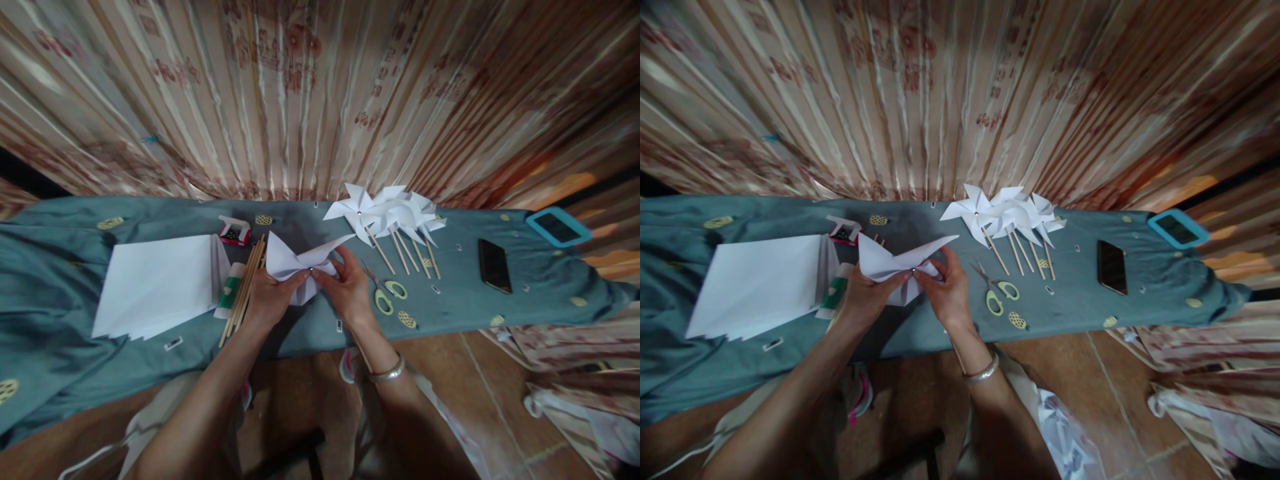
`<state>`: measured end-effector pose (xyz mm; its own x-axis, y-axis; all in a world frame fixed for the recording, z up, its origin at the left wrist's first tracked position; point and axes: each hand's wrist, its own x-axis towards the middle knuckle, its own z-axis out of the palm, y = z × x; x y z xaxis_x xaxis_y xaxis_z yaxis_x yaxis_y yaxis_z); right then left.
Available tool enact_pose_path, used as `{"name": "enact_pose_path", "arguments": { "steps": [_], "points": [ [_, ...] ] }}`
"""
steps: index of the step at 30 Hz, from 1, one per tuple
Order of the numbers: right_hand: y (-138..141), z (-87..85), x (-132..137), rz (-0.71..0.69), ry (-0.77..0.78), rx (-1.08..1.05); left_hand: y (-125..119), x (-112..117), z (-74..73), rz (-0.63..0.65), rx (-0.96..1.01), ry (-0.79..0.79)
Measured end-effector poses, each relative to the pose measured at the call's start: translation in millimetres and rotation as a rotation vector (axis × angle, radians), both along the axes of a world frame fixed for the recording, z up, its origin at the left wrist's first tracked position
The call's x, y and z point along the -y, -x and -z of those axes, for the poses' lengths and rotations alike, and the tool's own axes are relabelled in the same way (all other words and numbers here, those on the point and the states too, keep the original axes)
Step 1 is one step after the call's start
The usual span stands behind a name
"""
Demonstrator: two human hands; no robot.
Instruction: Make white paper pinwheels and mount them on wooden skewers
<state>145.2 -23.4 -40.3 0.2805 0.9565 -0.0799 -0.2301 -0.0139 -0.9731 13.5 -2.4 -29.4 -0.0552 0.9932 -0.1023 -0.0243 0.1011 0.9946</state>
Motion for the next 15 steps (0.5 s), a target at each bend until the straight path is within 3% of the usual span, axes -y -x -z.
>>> {"name": "enact_pose_path", "arguments": {
  "steps": [9,15],
  "points": [
    [5.6,3.3,-0.8,0.031,0.014,0.016,1.1,-2.3,7.0,-0.01,0.017,-0.011],
    [8.3,5.0,-0.8,0.039,0.004,0.007,1.7,-2.5,1.8,-0.02,0.02,0.015]
  ]
}}
